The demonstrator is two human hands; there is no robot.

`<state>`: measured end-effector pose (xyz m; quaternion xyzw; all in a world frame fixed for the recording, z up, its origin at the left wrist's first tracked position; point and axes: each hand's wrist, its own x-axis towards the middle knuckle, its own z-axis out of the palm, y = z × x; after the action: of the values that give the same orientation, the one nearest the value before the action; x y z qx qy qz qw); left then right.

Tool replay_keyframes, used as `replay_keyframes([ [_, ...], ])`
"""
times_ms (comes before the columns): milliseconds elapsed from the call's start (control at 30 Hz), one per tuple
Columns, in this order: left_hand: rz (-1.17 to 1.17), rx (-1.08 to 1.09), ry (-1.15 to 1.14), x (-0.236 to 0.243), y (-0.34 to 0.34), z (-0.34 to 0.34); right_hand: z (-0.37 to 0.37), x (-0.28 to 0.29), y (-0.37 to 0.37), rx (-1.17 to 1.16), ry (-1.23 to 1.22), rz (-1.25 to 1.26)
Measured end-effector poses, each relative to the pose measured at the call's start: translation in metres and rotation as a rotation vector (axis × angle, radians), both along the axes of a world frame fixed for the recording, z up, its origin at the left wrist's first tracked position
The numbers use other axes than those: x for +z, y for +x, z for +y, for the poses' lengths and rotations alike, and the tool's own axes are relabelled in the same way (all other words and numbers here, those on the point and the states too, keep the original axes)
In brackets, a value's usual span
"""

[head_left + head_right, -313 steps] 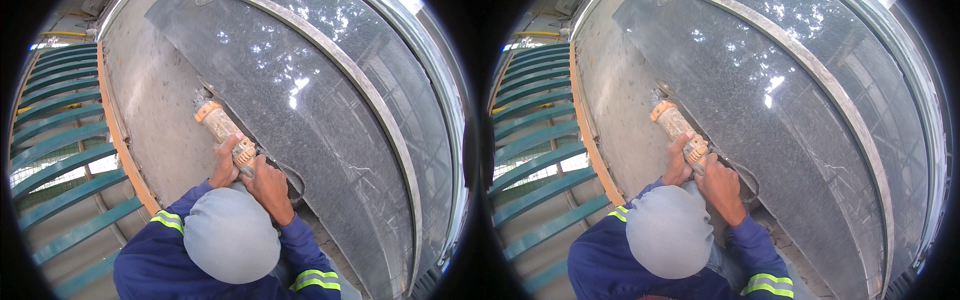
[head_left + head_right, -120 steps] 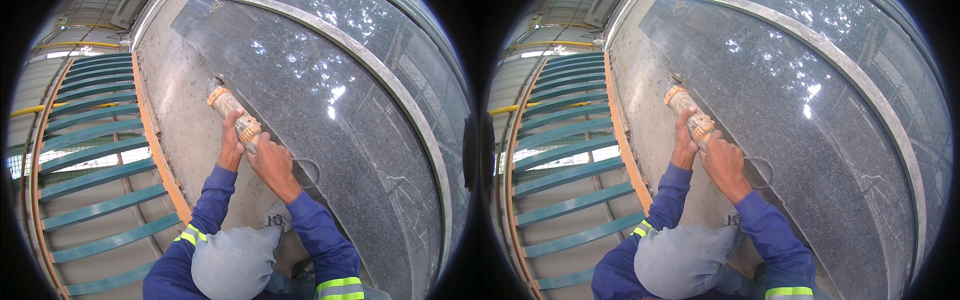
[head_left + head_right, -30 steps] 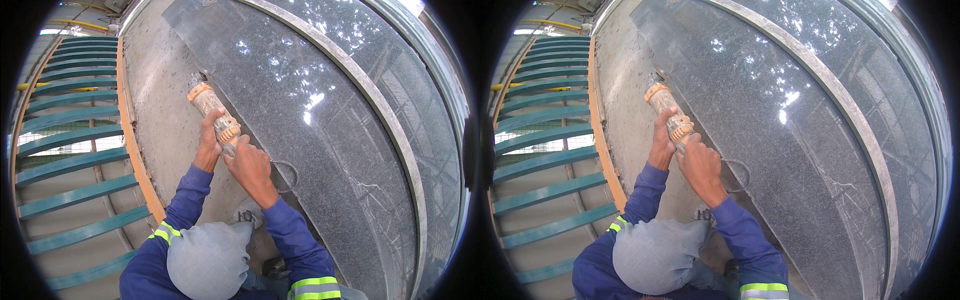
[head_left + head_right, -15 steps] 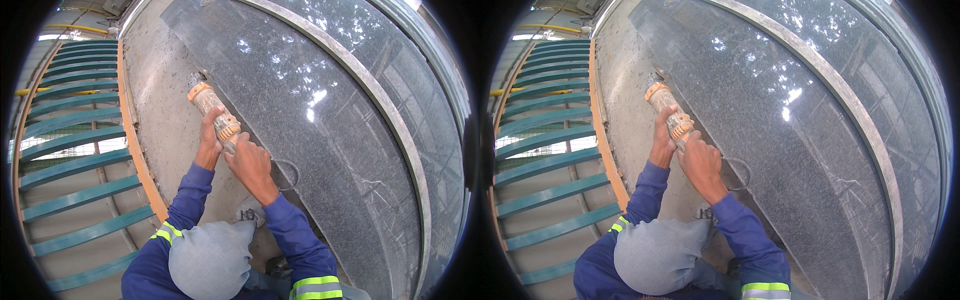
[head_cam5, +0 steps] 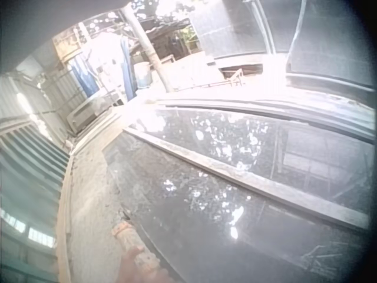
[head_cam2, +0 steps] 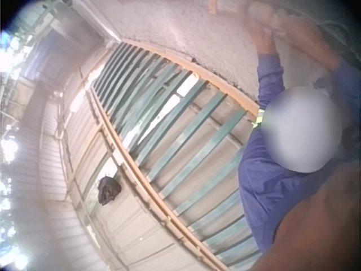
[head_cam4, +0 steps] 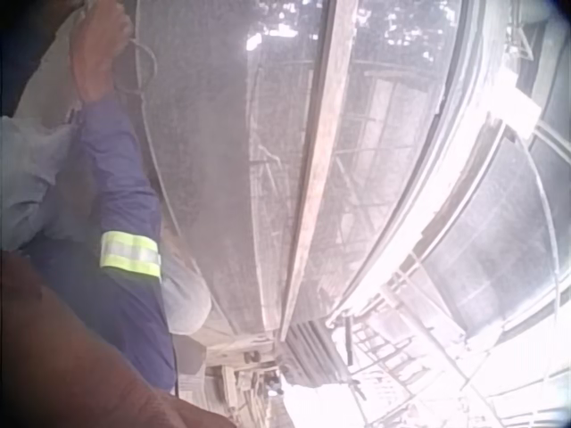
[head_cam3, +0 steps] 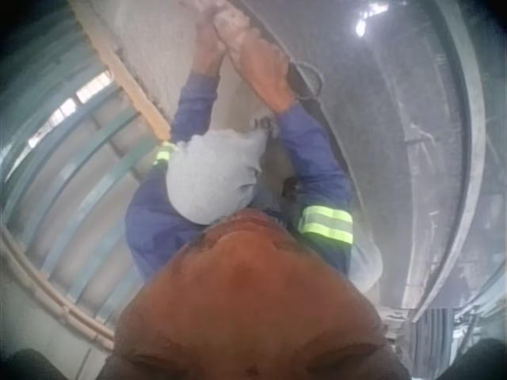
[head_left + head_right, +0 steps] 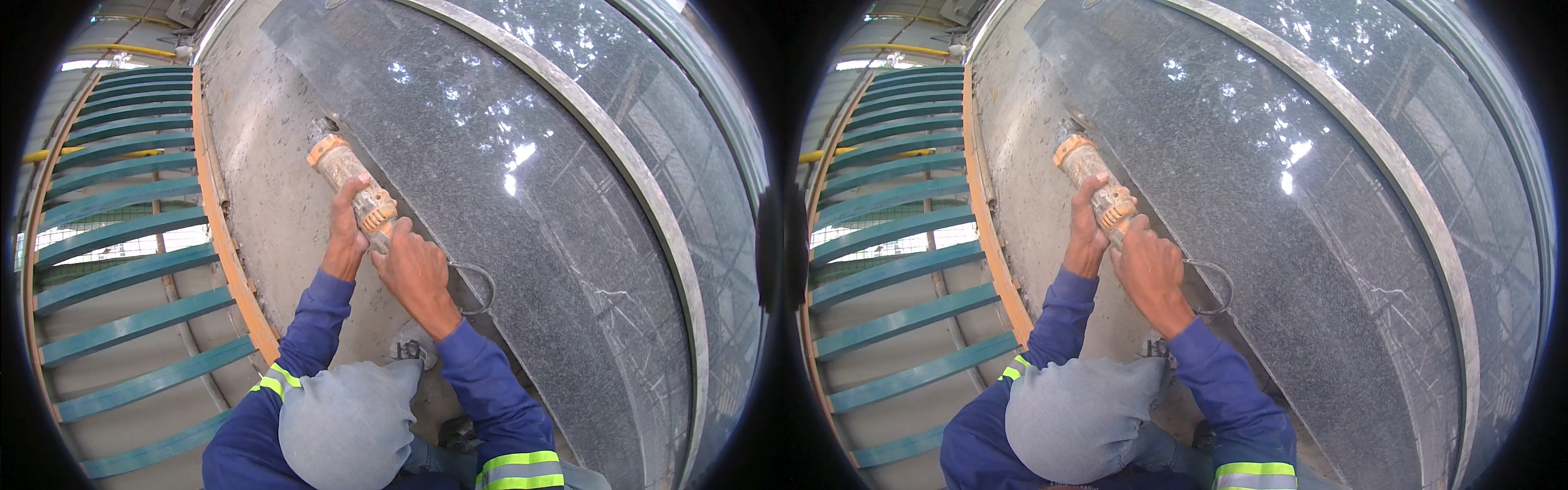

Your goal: The person uses an angle grinder to grind the edge of a large curved stone slab. The person holds the tool with both hands and moves it along the slab's edge, generating dust.

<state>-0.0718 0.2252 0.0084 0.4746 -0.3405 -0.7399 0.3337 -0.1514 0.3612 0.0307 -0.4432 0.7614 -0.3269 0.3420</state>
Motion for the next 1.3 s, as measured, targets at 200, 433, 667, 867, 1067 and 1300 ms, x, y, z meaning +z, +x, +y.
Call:
replay_keyframes([
  [200, -0.011, 0.011, 0.012, -0.005, 0.001, -0.011, -0.009, -0.007, 0.000, 0.006, -0.034, 0.011],
  [433, -0.006, -0.002, 0.040, -0.003, 0.002, -0.001, 0.000, 0.000, -0.004, 0.027, 0.005, -0.014],
  [667, -0.036, -0.017, 0.006, 0.006, 0.001, 0.005, 0.004, 0.007, -0.001, 0.017, 0.039, 0.015],
  [867, -0.007, -0.031, 0.004, 0.005, 0.001, 0.005, 0.006, 0.003, -0.001, -0.016, 0.007, -0.026],
  [1067, -0.041, 0.001, 0.031, 0.012, -0.003, 0.014, 0.013, 0.005, -0.001, -0.021, -0.018, -0.044],
  [1300, -0.035, 0.003, 0.012, 0.013, -0.002, 0.015, 0.014, 0.007, -0.001, -0.033, -0.037, -0.050],
])
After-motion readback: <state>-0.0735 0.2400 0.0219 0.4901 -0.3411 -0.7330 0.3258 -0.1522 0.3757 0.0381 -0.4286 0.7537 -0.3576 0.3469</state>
